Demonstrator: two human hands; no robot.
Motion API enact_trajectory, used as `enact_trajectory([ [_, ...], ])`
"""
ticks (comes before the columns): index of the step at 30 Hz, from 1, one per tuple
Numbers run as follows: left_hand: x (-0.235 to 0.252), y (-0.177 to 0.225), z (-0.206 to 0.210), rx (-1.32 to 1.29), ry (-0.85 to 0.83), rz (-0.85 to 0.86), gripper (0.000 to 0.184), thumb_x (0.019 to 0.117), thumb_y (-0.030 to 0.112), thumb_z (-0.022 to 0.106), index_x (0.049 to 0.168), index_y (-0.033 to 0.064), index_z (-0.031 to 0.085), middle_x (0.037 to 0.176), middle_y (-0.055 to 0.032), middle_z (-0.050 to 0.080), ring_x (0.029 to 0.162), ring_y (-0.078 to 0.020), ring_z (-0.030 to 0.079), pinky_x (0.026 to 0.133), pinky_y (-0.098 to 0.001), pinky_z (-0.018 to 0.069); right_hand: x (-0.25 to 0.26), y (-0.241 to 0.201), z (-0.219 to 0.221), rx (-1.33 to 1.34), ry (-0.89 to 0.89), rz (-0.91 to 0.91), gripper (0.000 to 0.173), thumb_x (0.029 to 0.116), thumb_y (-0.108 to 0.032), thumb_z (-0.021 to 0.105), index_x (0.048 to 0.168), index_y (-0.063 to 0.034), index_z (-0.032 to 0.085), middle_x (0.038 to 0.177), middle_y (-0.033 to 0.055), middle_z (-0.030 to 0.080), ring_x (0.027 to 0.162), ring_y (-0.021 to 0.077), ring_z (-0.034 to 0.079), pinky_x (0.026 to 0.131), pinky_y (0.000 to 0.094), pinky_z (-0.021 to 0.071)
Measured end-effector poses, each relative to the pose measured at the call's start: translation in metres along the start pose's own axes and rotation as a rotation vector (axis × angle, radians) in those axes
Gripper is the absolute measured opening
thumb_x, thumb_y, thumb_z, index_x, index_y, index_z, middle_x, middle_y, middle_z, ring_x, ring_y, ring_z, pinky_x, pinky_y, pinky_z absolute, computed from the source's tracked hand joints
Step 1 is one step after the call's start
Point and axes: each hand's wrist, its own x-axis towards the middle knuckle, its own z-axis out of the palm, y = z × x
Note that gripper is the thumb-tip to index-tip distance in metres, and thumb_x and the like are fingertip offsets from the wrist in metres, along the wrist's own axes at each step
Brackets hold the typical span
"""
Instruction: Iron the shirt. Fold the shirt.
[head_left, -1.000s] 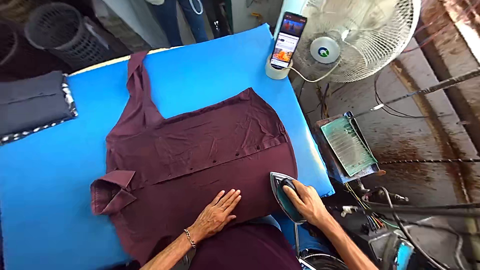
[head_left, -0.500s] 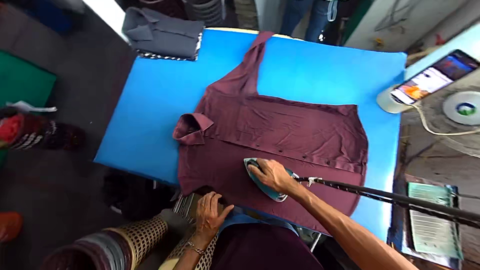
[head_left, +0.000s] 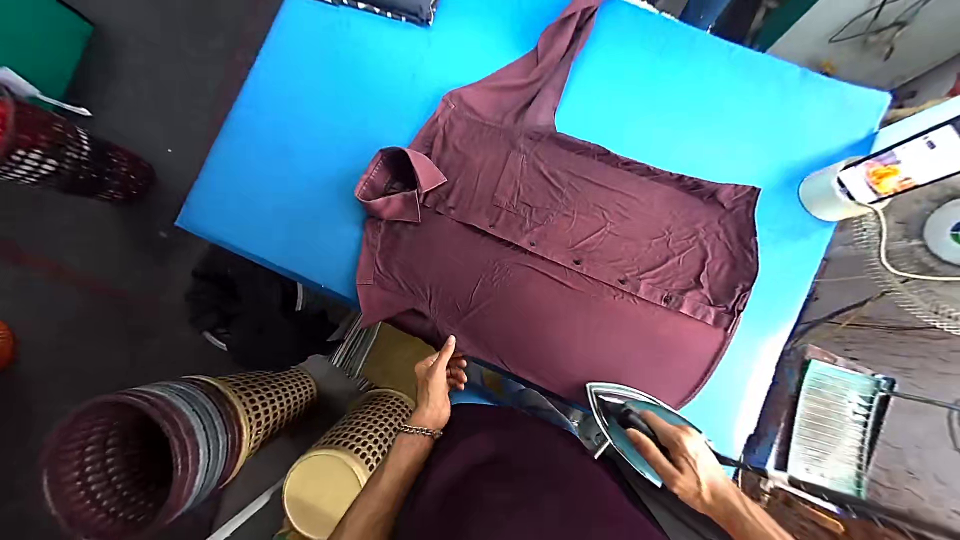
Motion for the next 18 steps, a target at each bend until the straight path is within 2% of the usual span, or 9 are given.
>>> enact_trajectory([
  [2, -0.003, 0.004, 0.001, -0.132, 0.049, -0.045, 0.031, 0.0994, 0.037, 0.067, 0.102, 0.0061, 0.069, 0.084, -0.0056, 0.069, 0.051, -0.0096, 0.055, 0.047, -0.0237, 0.0484, -0.013, 0.002, 0.004, -0.012, 0.104, 0.075, 0.055, 0.1059, -0.057, 0.037, 0.091, -0.011, 0.064, 0.058, 0.0005, 0.051, 0.051, 0.0165, 0.054, 0.046, 0.0419, 0.0449],
  [4, -0.003, 0.004, -0.001, -0.234, 0.05, -0.079, 0.022, 0.0971, 0.031, 0.071, 0.102, 0.009, 0.069, 0.082, -0.0023, 0.065, 0.05, -0.0068, 0.049, 0.046, -0.0208, 0.0437, -0.005, -0.008, 0.011, -0.037, 0.105, 0.061, 0.054, 0.1057, -0.056, 0.038, 0.089, -0.0119, 0.062, 0.057, -0.0006, 0.049, 0.05, 0.0155, 0.053, 0.045, 0.0405, 0.044],
  [6, -0.002, 0.001, -0.003, -0.289, 0.03, -0.059, 0.019, 0.0965, 0.027, 0.071, 0.086, 0.0138, 0.064, 0.065, 0.0045, 0.049, 0.044, -0.0042, 0.037, 0.042, -0.0179, 0.0347, 0.025, -0.029, 0.017, -0.045, 0.041, 0.035, 0.051, 0.106, -0.055, 0.038, 0.089, -0.0134, 0.062, 0.058, -0.0013, 0.049, 0.052, 0.0161, 0.054, 0.047, 0.0408, 0.0448],
  [8, -0.006, -0.002, -0.009, -0.272, 0.004, -0.017, 0.025, 0.0967, 0.028, 0.071, 0.078, 0.0171, 0.059, 0.056, 0.008, 0.038, 0.041, -0.0033, 0.031, 0.04, -0.0177, 0.031, 0.073, -0.064, 0.027, -0.061, -0.027, 0.064, 0.052, 0.1049, -0.058, 0.036, 0.09, -0.0161, 0.064, 0.061, -0.0017, 0.053, 0.057, 0.0179, 0.059, 0.052, 0.044, 0.0485],
  [11, -0.01, 0.001, -0.016, -0.184, -0.016, 0.014, 0.026, 0.0971, 0.032, 0.071, 0.08, 0.0166, 0.058, 0.053, 0.0076, 0.035, 0.04, -0.0039, 0.031, 0.04, -0.0195, 0.0307, 0.157, -0.128, 0.047, -0.07, -0.086, 0.052, 0.053, 0.1045, -0.058, 0.034, 0.091, -0.0158, 0.063, 0.063, 0.0014, 0.057, 0.062, 0.0225, 0.062, 0.056, 0.0484, 0.051],
  [13, -0.011, 0.006, -0.026, -0.058, 0.031, 0.042, 0.024, 0.098, 0.031, 0.07, 0.084, 0.0121, 0.065, 0.053, 0.0033, 0.042, 0.04, -0.0062, 0.036, 0.04, -0.0212, 0.0339, 0.191, -0.159, 0.059, -0.068, -0.213, -0.108, 0.052, 0.1049, -0.058, 0.038, 0.092, -0.0144, 0.063, 0.065, 0.0026, 0.058, 0.062, 0.023, 0.063, 0.057, 0.0486, 0.0519],
  [15, -0.006, 0.016, -0.044, 0.207, 0.149, 0.189, 0.027, 0.1024, 0.036, 0.063, 0.101, 0.0099, 0.072, 0.065, -0.0019, 0.056, 0.047, -0.0103, 0.047, 0.045, -0.0262, 0.0428, 0.203, -0.173, 0.068, -0.109, -0.39, -0.309, 0.05, 0.1033, -0.058, 0.043, 0.093, -0.0141, 0.065, 0.066, 0.0026, 0.06, 0.062, 0.0225, 0.064, 0.057, 0.0488, 0.0539],
  [16, -0.002, 0.026, -0.054, 0.357, 0.236, 0.299, 0.032, 0.1053, 0.038, 0.058, 0.111, 0.0093, 0.072, 0.077, -0.006, 0.064, 0.055, -0.0147, 0.055, 0.052, -0.0322, 0.0498, 0.202, -0.174, 0.069, -0.15, -0.478, -0.373, 0.052, 0.1033, -0.06, 0.042, 0.095, -0.0141, 0.065, 0.068, 0.0033, 0.061, 0.066, 0.0232, 0.066, 0.061, 0.0494, 0.0546],
  [18, 0.015, 0.053, -0.073, 0.583, 0.417, 0.511, 0.037, 0.108, 0.035, 0.051, 0.125, 0.0064, 0.066, 0.107, -0.0139, 0.07, 0.086, -0.0244, 0.069, 0.077, -0.0463, 0.0604, 0.196, -0.17, 0.068, -0.185, -0.527, -0.388, 0.056, 0.1043, -0.062, 0.037, 0.097, -0.0139, 0.063, 0.07, 0.0046, 0.061, 0.069, 0.0249, 0.066, 0.063, 0.0498, 0.0533],
])
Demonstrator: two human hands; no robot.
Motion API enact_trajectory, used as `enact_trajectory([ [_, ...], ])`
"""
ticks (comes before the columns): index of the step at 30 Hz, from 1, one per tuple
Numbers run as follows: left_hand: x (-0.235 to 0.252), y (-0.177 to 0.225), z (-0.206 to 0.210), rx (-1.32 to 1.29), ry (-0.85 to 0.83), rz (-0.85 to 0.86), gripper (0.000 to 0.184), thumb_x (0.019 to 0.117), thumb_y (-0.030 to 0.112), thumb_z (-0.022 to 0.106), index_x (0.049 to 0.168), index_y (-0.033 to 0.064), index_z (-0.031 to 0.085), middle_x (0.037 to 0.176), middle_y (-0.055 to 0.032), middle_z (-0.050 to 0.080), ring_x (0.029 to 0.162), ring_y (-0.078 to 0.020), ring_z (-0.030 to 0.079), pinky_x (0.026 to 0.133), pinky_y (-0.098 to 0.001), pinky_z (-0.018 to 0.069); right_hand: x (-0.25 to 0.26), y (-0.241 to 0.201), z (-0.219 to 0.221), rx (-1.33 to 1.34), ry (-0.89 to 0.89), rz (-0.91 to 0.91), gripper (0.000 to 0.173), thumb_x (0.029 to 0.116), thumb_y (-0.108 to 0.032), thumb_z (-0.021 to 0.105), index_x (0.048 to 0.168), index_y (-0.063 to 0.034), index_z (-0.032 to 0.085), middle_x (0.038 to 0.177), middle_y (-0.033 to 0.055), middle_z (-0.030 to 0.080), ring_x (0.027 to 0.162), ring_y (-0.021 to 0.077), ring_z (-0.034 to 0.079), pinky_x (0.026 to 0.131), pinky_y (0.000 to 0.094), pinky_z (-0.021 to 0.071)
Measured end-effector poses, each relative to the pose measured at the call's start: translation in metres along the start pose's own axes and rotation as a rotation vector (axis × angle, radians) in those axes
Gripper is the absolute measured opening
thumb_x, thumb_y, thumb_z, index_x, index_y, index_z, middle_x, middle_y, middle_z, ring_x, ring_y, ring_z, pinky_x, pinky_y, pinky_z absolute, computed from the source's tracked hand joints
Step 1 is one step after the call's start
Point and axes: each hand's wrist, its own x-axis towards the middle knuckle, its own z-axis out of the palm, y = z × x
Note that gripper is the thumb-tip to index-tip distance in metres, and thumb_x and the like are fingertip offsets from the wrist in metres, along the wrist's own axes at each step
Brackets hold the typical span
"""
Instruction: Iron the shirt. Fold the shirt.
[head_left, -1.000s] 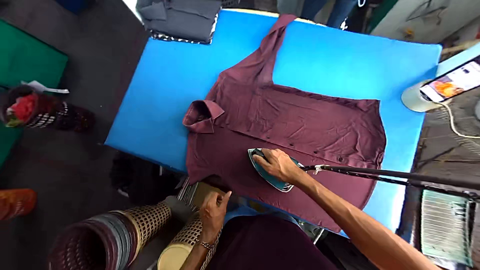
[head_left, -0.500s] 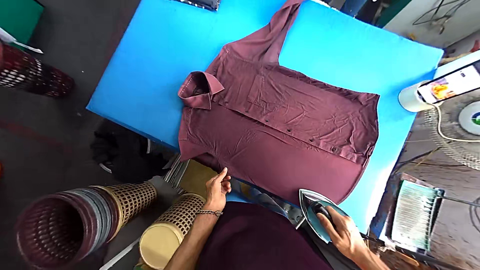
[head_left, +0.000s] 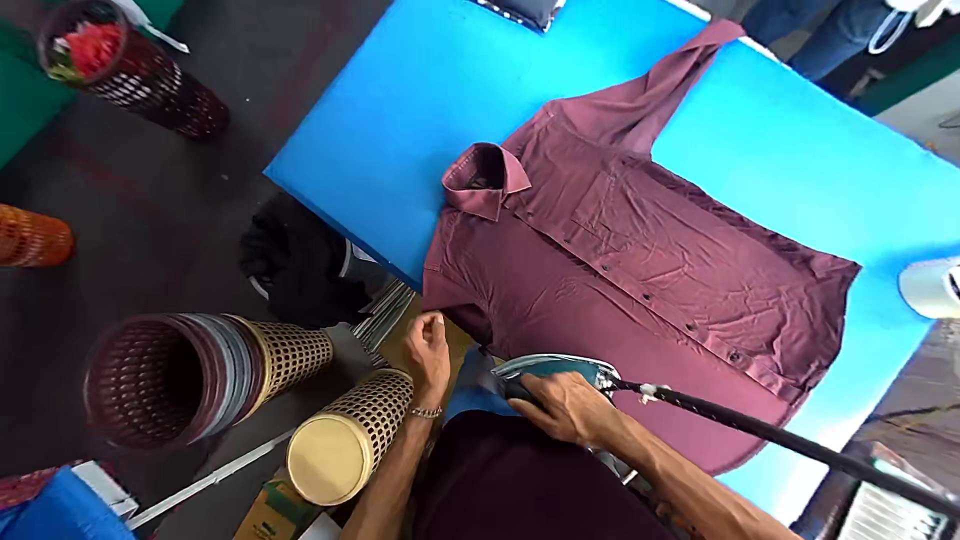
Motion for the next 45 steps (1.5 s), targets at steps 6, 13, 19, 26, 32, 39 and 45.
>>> enact_trajectory([
  [6, 0.111, 0.034, 0.005, 0.3, 0.109, -0.035, 0.06, 0.1038, 0.05, 0.052, 0.126, -0.0051, 0.06, 0.109, -0.0249, 0.069, 0.102, -0.0404, 0.068, 0.088, -0.0596, 0.0542, 0.022, 0.019, -0.021, 0.207, 0.439, 0.413, 0.057, 0.1042, -0.061, 0.034, 0.09, -0.0155, 0.065, 0.065, 0.0011, 0.059, 0.061, 0.0198, 0.063, 0.056, 0.0467, 0.0525],
  [13, 0.146, 0.023, 0.01, 0.352, 0.023, 0.029, 0.046, 0.1104, 0.035, 0.042, 0.097, -0.0016, 0.065, 0.079, -0.0203, 0.067, 0.08, -0.0393, 0.071, 0.071, -0.0571, 0.0549, 0.169, -0.017, -0.093, 0.077, 0.285, 0.266, 0.061, 0.1062, -0.06, 0.029, 0.088, -0.0122, 0.063, 0.069, 0.0083, 0.059, 0.067, 0.0273, 0.064, 0.057, 0.0521, 0.0508],
  [19, 0.114, 0.013, 0.007, 0.241, 0.056, -0.097, 0.047, 0.1122, 0.036, 0.035, 0.115, -0.0028, 0.063, 0.089, -0.0226, 0.069, 0.085, -0.0397, 0.071, 0.073, -0.0564, 0.0574, 0.326, -0.056, -0.148, -0.035, 0.206, 0.136, 0.059, 0.1065, -0.054, 0.031, 0.086, -0.0073, 0.061, 0.079, 0.0134, 0.062, 0.08, 0.0335, 0.066, 0.066, 0.0565, 0.0506],
  [26, 0.106, -0.011, 0.01, 0.214, 0.029, -0.031, 0.046, 0.1115, 0.037, 0.039, 0.105, 0.0001, 0.066, 0.081, -0.0195, 0.068, 0.079, -0.0379, 0.072, 0.068, -0.0558, 0.0566, 0.263, -0.045, -0.128, -0.033, 0.164, 0.08, 0.059, 0.1062, -0.057, 0.031, 0.088, -0.0098, 0.062, 0.075, 0.0104, 0.059, 0.075, 0.0309, 0.064, 0.065, 0.0559, 0.05],
  [32, 0.108, -0.027, 0.015, 0.007, 0.111, 0.083, 0.046, 0.112, 0.032, 0.039, 0.094, -0.0033, 0.063, 0.072, -0.017, 0.06, 0.069, -0.0327, 0.064, 0.066, -0.0521, 0.0532, 0.06, 0.017, -0.045, -0.05, 0.083, 0.13, 0.055, 0.1052, -0.056, 0.037, 0.093, -0.0107, 0.064, 0.063, 0.0041, 0.056, 0.06, 0.0237, 0.061, 0.055, 0.0489, 0.0508],
  [39, 0.067, -0.038, 0.026, 0.162, 0.155, 0.033, 0.049, 0.1126, 0.04, 0.033, 0.109, -0.0002, 0.061, 0.077, -0.0187, 0.064, 0.071, -0.0347, 0.069, 0.062, -0.0517, 0.0562, 0.141, -0.015, -0.075, -0.015, 0.193, 0.21, 0.06, 0.1058, -0.058, 0.03, 0.09, -0.0112, 0.064, 0.067, 0.0064, 0.06, 0.064, 0.026, 0.065, 0.056, 0.0515, 0.0525],
  [45, 0.042, -0.069, -0.003, 0.056, -0.059, 0.167, 0.045, 0.1096, 0.039, 0.046, 0.102, 0.0011, 0.068, 0.091, -0.0173, 0.066, 0.09, -0.0334, 0.066, 0.086, -0.0546, 0.0543, 0.304, -0.043, -0.144, -0.059, 0.116, 0.037, 0.062, 0.1057, -0.058, 0.031, 0.085, -0.0079, 0.061, 0.073, 0.0115, 0.06, 0.068, 0.0305, 0.065, 0.062, 0.0553, 0.052],
])
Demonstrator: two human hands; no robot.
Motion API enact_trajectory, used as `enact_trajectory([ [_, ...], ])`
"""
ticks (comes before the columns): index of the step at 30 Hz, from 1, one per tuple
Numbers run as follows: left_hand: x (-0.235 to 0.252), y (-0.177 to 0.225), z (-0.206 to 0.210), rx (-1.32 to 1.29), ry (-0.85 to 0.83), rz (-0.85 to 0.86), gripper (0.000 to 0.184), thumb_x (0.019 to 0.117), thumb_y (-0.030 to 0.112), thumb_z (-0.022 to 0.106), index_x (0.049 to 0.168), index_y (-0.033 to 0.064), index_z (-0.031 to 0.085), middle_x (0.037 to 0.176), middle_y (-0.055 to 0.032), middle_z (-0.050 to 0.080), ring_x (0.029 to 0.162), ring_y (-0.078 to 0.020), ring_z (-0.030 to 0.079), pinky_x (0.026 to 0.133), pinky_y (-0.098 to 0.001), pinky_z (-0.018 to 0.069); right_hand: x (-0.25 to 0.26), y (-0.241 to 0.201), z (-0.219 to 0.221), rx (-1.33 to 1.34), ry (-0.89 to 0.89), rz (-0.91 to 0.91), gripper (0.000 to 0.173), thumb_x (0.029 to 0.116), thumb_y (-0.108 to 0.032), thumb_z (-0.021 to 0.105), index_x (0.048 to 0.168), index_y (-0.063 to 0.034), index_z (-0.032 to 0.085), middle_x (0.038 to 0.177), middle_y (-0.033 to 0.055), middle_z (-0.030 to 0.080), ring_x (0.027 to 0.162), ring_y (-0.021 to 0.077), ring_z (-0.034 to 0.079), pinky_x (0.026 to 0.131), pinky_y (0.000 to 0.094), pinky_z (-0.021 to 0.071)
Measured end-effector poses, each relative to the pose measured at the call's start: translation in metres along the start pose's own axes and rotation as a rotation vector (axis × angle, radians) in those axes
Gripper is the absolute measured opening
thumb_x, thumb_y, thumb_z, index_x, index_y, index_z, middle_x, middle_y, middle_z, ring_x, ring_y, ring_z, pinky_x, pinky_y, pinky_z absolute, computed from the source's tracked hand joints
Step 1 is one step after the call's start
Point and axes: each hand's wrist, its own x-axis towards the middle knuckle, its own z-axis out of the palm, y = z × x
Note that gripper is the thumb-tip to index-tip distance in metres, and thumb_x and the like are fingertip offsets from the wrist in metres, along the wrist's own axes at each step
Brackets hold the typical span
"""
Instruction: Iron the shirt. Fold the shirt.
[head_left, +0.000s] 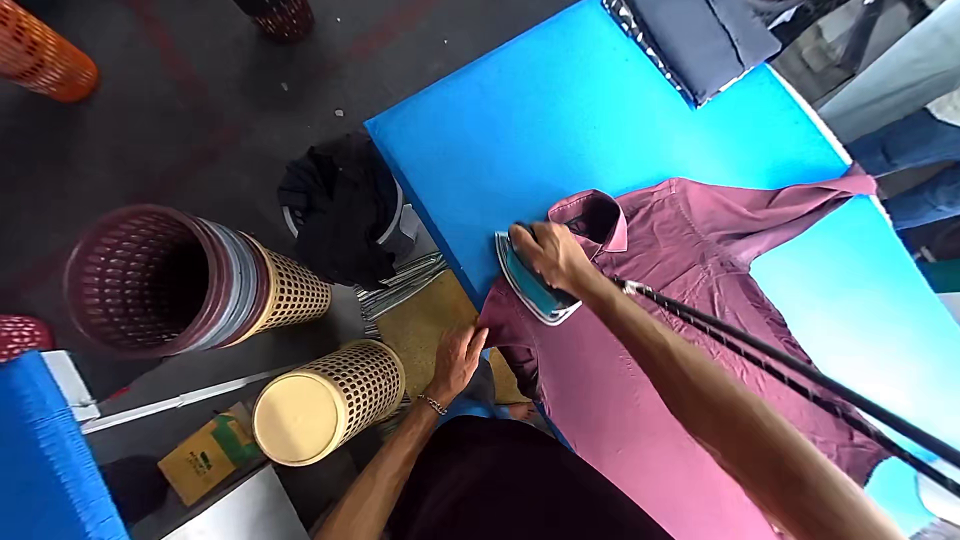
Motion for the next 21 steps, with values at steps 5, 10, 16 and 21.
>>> enact_trajectory([
  [5, 0.01, -0.015, -0.042, 0.042, -0.171, -0.184, 0.041, 0.1103, 0.029, 0.046, 0.095, -0.0013, 0.069, 0.087, -0.0201, 0.067, 0.085, -0.0363, 0.068, 0.081, -0.058, 0.0541, -0.03, 0.005, 0.004, 0.04, -0.037, -0.002, 0.062, 0.1058, -0.06, 0.032, 0.088, -0.0083, 0.062, 0.074, 0.0114, 0.061, 0.068, 0.0305, 0.064, 0.062, 0.0555, 0.0527],
  [10, 0.058, 0.011, -0.076, 0.076, 0.053, -0.168, 0.045, 0.1115, 0.033, 0.041, 0.111, -0.0013, 0.069, 0.1, -0.0187, 0.072, 0.093, -0.0335, 0.071, 0.086, -0.0577, 0.0569, -0.182, 0.051, 0.05, 0.011, 0.021, 0.01, 0.054, 0.1039, -0.06, 0.036, 0.088, -0.0178, 0.065, 0.063, -0.0004, 0.056, 0.059, 0.0195, 0.061, 0.054, 0.0466, 0.0505],
  [16, 0.188, 0.133, -0.006, 0.259, 0.062, 0.553, 0.037, 0.0981, 0.031, 0.066, 0.124, 0.005, 0.07, 0.126, -0.0132, 0.069, 0.128, -0.0306, 0.059, 0.115, -0.0514, 0.0402, -0.194, 0.041, 0.064, 0.176, 0.291, 0.431, 0.06, 0.1047, -0.062, 0.031, 0.086, -0.0149, 0.063, 0.066, 0.0044, 0.06, 0.064, 0.0241, 0.064, 0.057, 0.0502, 0.0526],
  [21, 0.259, 0.185, 0.05, 0.447, -0.429, 0.513, 0.032, 0.0916, 0.035, 0.072, 0.099, 0.0036, 0.074, 0.108, -0.0161, 0.071, 0.113, -0.0346, 0.063, 0.099, -0.0556, 0.0456, -0.138, 0.023, 0.036, 0.102, 0.32, 0.365, 0.06, 0.1063, -0.059, 0.03, 0.087, -0.0116, 0.062, 0.067, 0.0092, 0.058, 0.063, 0.0296, 0.064, 0.052, 0.0521, 0.0493],
])
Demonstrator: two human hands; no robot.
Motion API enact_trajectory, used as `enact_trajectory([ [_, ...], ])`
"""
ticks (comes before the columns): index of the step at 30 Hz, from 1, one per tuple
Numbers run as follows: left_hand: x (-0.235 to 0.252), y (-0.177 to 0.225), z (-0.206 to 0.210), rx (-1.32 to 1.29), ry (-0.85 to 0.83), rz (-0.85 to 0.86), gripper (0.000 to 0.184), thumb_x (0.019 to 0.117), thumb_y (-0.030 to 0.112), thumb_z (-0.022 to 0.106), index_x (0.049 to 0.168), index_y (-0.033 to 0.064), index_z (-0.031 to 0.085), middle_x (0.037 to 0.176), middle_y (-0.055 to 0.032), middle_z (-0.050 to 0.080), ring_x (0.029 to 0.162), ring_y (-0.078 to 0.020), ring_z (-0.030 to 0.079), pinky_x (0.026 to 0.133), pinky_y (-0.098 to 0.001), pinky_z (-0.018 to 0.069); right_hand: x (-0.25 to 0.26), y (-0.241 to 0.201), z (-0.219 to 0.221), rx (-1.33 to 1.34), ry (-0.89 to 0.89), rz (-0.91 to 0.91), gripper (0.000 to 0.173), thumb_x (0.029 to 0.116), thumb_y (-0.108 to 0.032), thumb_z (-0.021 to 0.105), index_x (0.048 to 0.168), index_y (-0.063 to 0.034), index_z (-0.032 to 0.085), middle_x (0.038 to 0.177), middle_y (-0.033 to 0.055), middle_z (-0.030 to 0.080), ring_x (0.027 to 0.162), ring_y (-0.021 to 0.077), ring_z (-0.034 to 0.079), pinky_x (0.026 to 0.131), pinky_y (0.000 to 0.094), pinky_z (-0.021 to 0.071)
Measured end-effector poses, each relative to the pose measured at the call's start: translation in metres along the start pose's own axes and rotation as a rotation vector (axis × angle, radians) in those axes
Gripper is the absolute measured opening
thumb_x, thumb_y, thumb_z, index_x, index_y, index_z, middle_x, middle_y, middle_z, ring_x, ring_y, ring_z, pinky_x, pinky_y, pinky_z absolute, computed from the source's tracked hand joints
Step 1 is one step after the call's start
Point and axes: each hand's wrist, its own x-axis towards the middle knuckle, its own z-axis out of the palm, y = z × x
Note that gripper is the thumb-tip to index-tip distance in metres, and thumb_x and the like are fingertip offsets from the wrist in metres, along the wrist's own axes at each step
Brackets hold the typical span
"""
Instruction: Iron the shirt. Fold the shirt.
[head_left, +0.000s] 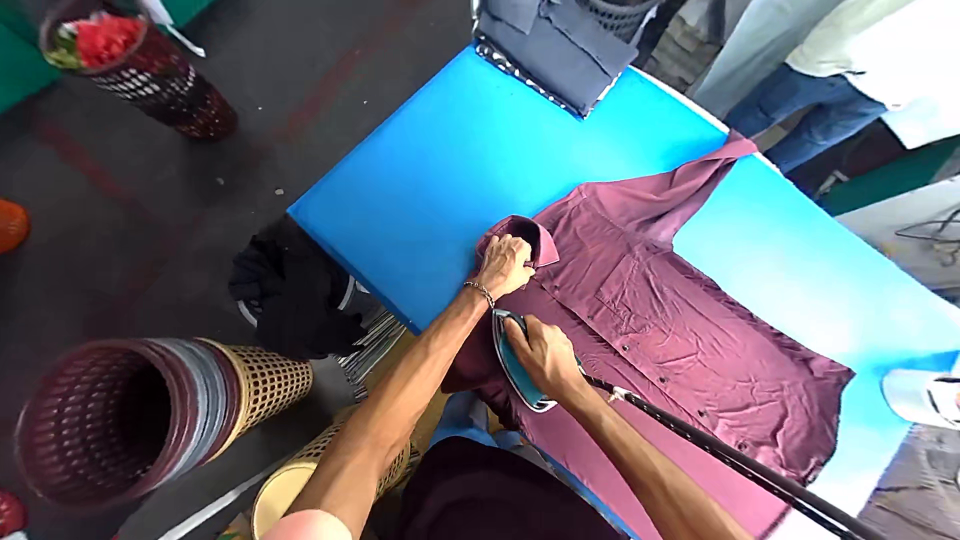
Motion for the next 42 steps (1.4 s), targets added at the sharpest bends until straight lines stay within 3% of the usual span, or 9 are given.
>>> enact_trajectory([
  [4, 0.019, -0.016, -0.006, -0.176, -0.071, -0.121, 0.028, 0.0895, 0.031, 0.074, 0.089, 0.0037, 0.073, 0.098, -0.0181, 0.072, 0.1, -0.0363, 0.069, 0.086, -0.0607, 0.0536, 0.031, 0.0, -0.021, 0.061, 0.138, 0.17, 0.066, 0.1054, -0.064, 0.025, 0.089, -0.0094, 0.059, 0.069, 0.0132, 0.057, 0.066, 0.0347, 0.064, 0.052, 0.0546, 0.0476],
  [8, 0.027, -0.017, -0.007, -0.16, -0.117, -0.157, 0.031, 0.087, 0.033, 0.078, 0.09, 0.0027, 0.074, 0.102, -0.0192, 0.071, 0.103, -0.0371, 0.068, 0.088, -0.0617, 0.0532, 0.031, 0.03, -0.033, 0.045, 0.175, 0.313, 0.065, 0.1054, -0.062, 0.027, 0.087, -0.0098, 0.062, 0.073, 0.0112, 0.062, 0.075, 0.0325, 0.067, 0.062, 0.0553, 0.0508],
  [11, 0.026, -0.017, -0.009, -0.137, -0.107, -0.136, 0.032, 0.087, 0.033, 0.079, 0.09, 0.0015, 0.074, 0.102, -0.0211, 0.071, 0.104, -0.0392, 0.067, 0.09, -0.0638, 0.0526, -0.021, 0.062, -0.035, 0.078, 0.265, 0.345, 0.063, 0.1051, -0.064, 0.026, 0.084, -0.0143, 0.058, 0.063, 0.0077, 0.055, 0.058, 0.0288, 0.061, 0.047, 0.0499, 0.0446],
  [16, 0.027, -0.025, -0.008, -0.147, -0.086, -0.048, 0.03, 0.0887, 0.032, 0.08, 0.091, 0.0018, 0.075, 0.096, -0.02, 0.072, 0.099, -0.0376, 0.069, 0.092, -0.063, 0.0525, -0.119, 0.142, -0.052, 0.125, 0.35, 0.554, 0.062, 0.1053, -0.063, 0.03, 0.089, -0.0151, 0.065, 0.069, 0.006, 0.061, 0.067, 0.0272, 0.065, 0.057, 0.0548, 0.0503],
  [20, 0.027, -0.031, -0.009, -0.217, -0.083, 0.011, 0.028, 0.0887, 0.028, 0.081, 0.093, 0.0011, 0.075, 0.093, -0.0193, 0.072, 0.095, -0.0353, 0.07, 0.09, -0.0628, 0.0529, -0.21, 0.218, -0.071, 0.267, 0.477, 0.702, 0.064, 0.105, -0.063, 0.032, 0.091, -0.0118, 0.067, 0.063, 0.0075, 0.057, 0.054, 0.027, 0.058, 0.05, 0.0539, 0.0488],
  [28, 0.027, -0.029, -0.004, -0.264, -0.06, -0.054, 0.026, 0.0872, 0.023, 0.083, 0.093, -0.001, 0.074, 0.094, -0.0221, 0.071, 0.095, -0.0373, 0.068, 0.089, -0.0636, 0.0514, -0.314, 0.31, -0.092, 0.602, 0.609, 0.763, 0.056, 0.108, -0.054, 0.037, 0.077, -0.0099, 0.055, 0.05, 0.0046, 0.045, 0.034, 0.0186, 0.043, 0.033, 0.0362, 0.0417],
  [35, 0.026, -0.035, -0.009, -0.394, -0.079, -0.054, 0.021, 0.0877, 0.019, 0.082, 0.09, -0.0008, 0.074, 0.089, -0.0175, 0.071, 0.087, -0.0285, 0.068, 0.084, -0.0555, 0.0534, -0.248, 0.285, -0.104, 0.328, 0.316, 0.416, 0.054, 0.1058, -0.055, 0.037, 0.085, -0.0144, 0.066, 0.058, 0.0023, 0.055, 0.045, 0.0176, 0.054, 0.042, 0.0408, 0.0468],
  [38, 0.027, -0.036, -0.007, -0.437, -0.077, -0.066, 0.02, 0.0874, 0.017, 0.082, 0.088, -0.0009, 0.074, 0.087, -0.0163, 0.072, 0.084, -0.0269, 0.067, 0.082, -0.0539, 0.0537, -0.191, 0.249, -0.108, 0.178, 0.217, 0.278, 0.054, 0.1051, -0.056, 0.035, 0.085, -0.0169, 0.067, 0.066, 0.0015, 0.06, 0.062, 0.0194, 0.062, 0.057, 0.0485, 0.0494],
  [42, 0.027, -0.037, -0.008, -0.436, -0.086, -0.079, 0.02, 0.0864, 0.017, 0.083, 0.087, -0.0007, 0.074, 0.086, -0.0164, 0.071, 0.084, -0.0274, 0.068, 0.083, -0.0539, 0.0542, -0.104, 0.185, -0.096, 0.088, 0.042, 0.143, 0.059, 0.1048, -0.059, 0.032, 0.084, -0.0141, 0.066, 0.071, 0.0056, 0.061, 0.071, 0.025, 0.065, 0.063, 0.0522, 0.0507],
])
